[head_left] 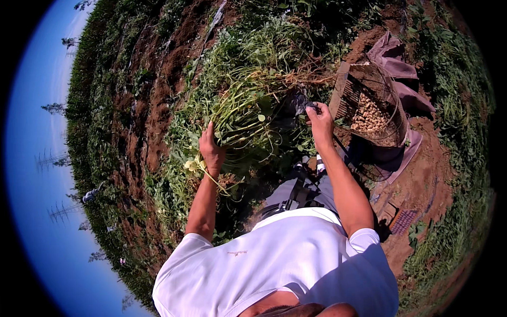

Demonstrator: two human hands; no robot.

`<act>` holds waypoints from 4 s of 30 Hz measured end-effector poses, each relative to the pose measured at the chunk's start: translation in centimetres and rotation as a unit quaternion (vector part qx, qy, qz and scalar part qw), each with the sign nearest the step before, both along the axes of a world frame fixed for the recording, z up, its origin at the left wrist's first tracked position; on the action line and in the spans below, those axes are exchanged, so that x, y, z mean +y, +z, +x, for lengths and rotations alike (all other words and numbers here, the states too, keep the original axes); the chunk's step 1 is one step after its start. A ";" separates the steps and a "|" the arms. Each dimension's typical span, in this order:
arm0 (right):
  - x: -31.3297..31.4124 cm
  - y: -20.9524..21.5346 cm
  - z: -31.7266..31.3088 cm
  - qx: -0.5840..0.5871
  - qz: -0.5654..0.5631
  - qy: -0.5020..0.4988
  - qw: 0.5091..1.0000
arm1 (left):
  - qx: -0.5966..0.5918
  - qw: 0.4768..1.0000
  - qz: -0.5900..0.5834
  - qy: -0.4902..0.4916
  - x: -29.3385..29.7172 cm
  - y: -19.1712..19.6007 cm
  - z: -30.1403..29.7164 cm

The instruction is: The person picks up peanut plants from the ground, pulls the peanuts from the roots by hand, and places them into a basket.

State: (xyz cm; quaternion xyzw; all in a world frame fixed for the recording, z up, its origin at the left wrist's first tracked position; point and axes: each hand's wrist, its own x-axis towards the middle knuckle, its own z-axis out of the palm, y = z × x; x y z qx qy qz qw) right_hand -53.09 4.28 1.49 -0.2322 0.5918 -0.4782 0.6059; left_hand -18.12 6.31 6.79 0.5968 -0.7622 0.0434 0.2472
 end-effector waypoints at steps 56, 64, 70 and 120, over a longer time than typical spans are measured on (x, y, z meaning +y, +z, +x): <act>2.1 -2.2 -8.3 -0.282 -0.065 -0.177 0.941 | 0.023 0.947 0.282 -0.154 0.9 0.0 -21.6; 4.8 -4.4 -10.8 -0.257 -0.126 -0.161 0.945 | 0.303 0.916 0.175 -0.198 0.7 -0.9 -25.8; 5.6 -4.0 -10.9 -0.295 -0.109 -0.183 0.932 | 0.212 0.931 0.132 -0.268 1.2 -3.2 -27.2; 14.2 -1.9 -9.1 -0.057 -0.097 -0.283 0.952 | 0.151 0.910 0.253 -0.293 4.3 -4.4 -30.5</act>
